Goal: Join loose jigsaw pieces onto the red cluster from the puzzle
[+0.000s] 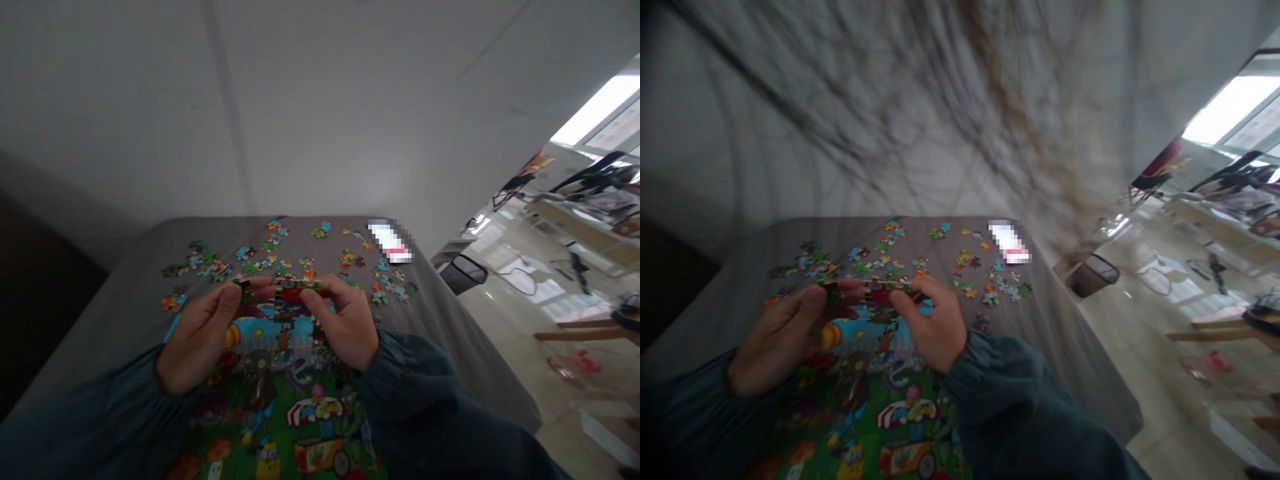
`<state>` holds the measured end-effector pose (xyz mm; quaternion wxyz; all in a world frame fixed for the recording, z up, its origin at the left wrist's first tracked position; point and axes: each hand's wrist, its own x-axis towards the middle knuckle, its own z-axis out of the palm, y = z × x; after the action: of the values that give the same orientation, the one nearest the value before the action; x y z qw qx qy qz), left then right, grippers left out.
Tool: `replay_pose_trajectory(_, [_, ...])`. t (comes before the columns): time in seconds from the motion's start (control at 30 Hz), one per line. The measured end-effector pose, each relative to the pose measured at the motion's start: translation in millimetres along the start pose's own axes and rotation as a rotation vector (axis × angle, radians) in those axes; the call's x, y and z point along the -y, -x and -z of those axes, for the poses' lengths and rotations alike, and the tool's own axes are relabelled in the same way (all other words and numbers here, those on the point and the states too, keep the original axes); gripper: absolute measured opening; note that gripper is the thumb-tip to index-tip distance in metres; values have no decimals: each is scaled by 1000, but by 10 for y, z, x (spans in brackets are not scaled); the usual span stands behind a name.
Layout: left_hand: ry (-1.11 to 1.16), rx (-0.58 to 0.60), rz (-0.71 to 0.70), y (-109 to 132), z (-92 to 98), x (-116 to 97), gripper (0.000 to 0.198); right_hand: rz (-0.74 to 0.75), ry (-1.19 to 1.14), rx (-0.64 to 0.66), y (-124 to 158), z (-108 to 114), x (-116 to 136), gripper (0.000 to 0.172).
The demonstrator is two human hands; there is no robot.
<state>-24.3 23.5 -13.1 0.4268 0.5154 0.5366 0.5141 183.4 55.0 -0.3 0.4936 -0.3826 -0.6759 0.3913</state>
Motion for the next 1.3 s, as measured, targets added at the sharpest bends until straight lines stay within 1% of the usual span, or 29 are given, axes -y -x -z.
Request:
replay_pose_trajectory(0.07, [19, 21, 2, -31, 27, 40, 56, -50, -1, 8, -17, 18, -21, 25])
replay_pose_trajectory(0.13, [-9, 56, 18, -57, 45, 64, 55, -117, -27, 31, -25, 25, -38, 27])
replay_pose_trajectory(0.23, [-74, 99, 82, -72, 49, 96, 61, -188, -67, 64, -25, 21, -42, 28])
replay_pose_trajectory(0.33, [-107, 100, 130, -72, 45, 150, 66, -205, -84, 71, -21, 13, -27, 29])
replay_pose_trajectory(0.47, [-66, 69, 132, -77, 46, 193, 64, -214, -97, 76, -15, 13, -11, 29])
replay_pose_trajectory(0.53, [-83, 53, 128, -76, 39, 164, 63, -222, -104, 80, -14, 13, -13, 28])
replay_pose_trajectory(0.6, [-145, 54, 120, -71, 21, 109, 63, -219, -116, 91, -11, 11, -21, 28])
replay_pose_trajectory(0.73, [-300, 97, 69, -53, -30, -6, 63, -211, -141, 110, -7, 4, -36, 29])
replay_pose_trajectory(0.83, [-325, 107, 15, -42, -53, -53, 59, -221, -140, 100, -11, 5, -33, 29])
replay_pose_trajectory(0.9, [-333, 109, 4, -37, -58, -73, 57, -218, -136, 91, -18, 10, -26, 29])
replay_pose_trajectory(1.03, [-349, 108, 13, -32, -65, -111, 54, -180, -130, 79, -28, 19, -15, 26])
replay_pose_trajectory(1.17, [-312, 120, 40, -25, -78, -150, 51, -183, -129, 83, -29, 22, -9, 26])
replay_pose_trajectory(1.3, [-331, 74, 95, -14, -79, -175, 44, -172, -121, 86, -25, 26, -8, 26])
